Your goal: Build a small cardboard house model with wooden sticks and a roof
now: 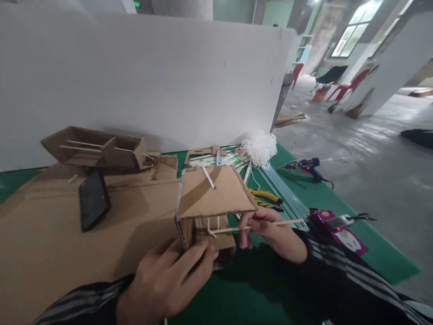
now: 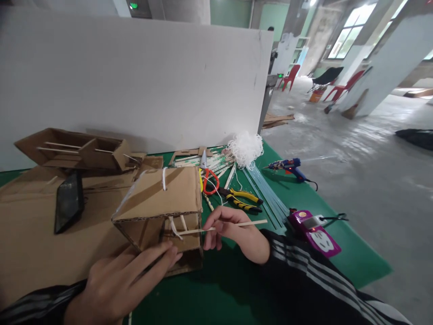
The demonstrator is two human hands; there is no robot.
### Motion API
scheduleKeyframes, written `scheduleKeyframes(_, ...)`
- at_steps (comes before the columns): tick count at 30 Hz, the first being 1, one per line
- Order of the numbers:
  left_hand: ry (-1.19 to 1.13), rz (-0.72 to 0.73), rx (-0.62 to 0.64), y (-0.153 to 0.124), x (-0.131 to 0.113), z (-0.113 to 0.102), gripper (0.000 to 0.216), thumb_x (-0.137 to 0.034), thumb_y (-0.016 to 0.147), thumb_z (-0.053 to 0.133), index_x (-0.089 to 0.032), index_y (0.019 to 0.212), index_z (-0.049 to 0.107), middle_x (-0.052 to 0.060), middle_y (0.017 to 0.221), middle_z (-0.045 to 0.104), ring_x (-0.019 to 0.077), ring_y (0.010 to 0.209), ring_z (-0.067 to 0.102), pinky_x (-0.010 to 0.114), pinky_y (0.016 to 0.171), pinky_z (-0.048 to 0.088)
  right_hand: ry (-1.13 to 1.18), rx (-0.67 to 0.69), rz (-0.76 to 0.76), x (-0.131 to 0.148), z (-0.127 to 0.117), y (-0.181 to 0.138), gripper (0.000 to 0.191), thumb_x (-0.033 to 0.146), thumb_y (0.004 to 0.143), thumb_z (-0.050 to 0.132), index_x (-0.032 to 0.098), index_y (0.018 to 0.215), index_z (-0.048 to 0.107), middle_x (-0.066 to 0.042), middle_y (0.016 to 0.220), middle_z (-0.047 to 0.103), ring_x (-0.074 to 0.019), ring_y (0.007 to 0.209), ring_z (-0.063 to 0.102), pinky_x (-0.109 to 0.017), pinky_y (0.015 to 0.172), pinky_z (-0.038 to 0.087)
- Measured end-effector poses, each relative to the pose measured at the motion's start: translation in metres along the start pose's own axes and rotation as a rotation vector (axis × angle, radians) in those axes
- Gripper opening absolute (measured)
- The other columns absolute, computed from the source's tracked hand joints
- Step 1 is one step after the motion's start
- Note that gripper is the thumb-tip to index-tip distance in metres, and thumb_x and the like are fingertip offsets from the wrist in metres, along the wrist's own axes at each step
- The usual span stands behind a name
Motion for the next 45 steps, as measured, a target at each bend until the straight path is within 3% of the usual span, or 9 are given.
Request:
scheduleKeyframes(9,-0.008,-0.006,0.034,0.0,0.0,0.001,0.018,-0.017,0.093,0.057,-0.025,0.097,0.073,-0.006,0.09,0.076,0.0119,0.062,0.06,0.03,0.062,0.044,0.053,-0.009,0.044,-0.002,-0.001,0.002,0.015,0.027,0.082,0.06,0.015,0.081,0.068,-0.004,0.06,0.071,-0.0166,0.054,0.066,-0.027,0.054,0.049)
scheduleKeyframes(16,0.004,-0.009,0.066,-0.001,0.0,0.005,0.021,-0.016,0.093,0.056,-0.027,0.097,0.073,-0.007,0.088,0.076,0.0103,0.053,0.055,0.029,0.053,0.038,0.042,-0.025,0.044,-0.002,-0.002,0.0,0.013,0.021,0.08,0.058,0.014,0.08,0.069,-0.004,0.06,0.072,-0.0159,0.052,0.067,-0.026,0.054,0.048)
scheduleKeyframes(24,-0.005,-0.05,0.084,-0.004,-0.004,0.008,0.017,-0.021,0.095,0.056,-0.026,0.098,0.072,-0.006,0.116,0.074,0.0132,0.073,0.064,0.032,0.064,0.043,0.036,-0.018,0.035,-0.001,-0.004,0.001,0.013,0.021,0.079,0.059,0.013,0.078,0.07,-0.003,0.058,0.071,-0.0165,0.051,0.067,-0.026,0.053,0.049)
scheduleKeyframes(28,-0.058,-0.06,0.1,-0.003,-0.006,0.009,0.023,-0.02,0.098,0.05,-0.027,0.098,0.072,-0.009,0.11,0.075,0.0132,0.075,0.065,0.034,0.068,0.043,0.034,-0.01,0.025,0.002,-0.002,0.0,0.014,0.024,0.079,0.061,0.013,0.078,0.069,-0.004,0.058,0.071,-0.0159,0.051,0.065,-0.026,0.055,0.049)
scheduleKeyframes(35,-0.069,-0.112,0.09,-0.003,-0.004,0.011,0.025,-0.019,0.098,0.049,-0.029,0.091,0.071,-0.013,0.081,0.075,0.0128,0.063,0.06,0.035,0.064,0.039,0.054,-0.068,-0.016,0.009,-0.007,0.0,0.011,0.027,0.079,0.063,0.019,0.074,0.07,-0.001,0.056,0.066,-0.017,0.05,0.062,-0.028,0.053,0.05)
scheduleKeyframes(45,-0.058,-0.103,0.068,-0.004,-0.004,0.008,0.019,-0.021,0.096,0.054,-0.03,0.092,0.071,-0.013,0.08,0.074,0.0124,0.063,0.057,0.034,0.068,0.037,0.015,-0.056,-0.007,0.002,-0.009,-0.001,0.012,0.023,0.081,0.061,0.016,0.079,0.07,-0.002,0.059,0.068,-0.0147,0.051,0.063,-0.025,0.053,0.053)
Point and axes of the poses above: each hand's wrist, its own y-axis towards the middle knuckle, its own z-axis out of the palm, x = y × z, the point moved 8 cm from there along y, towards the middle knuckle
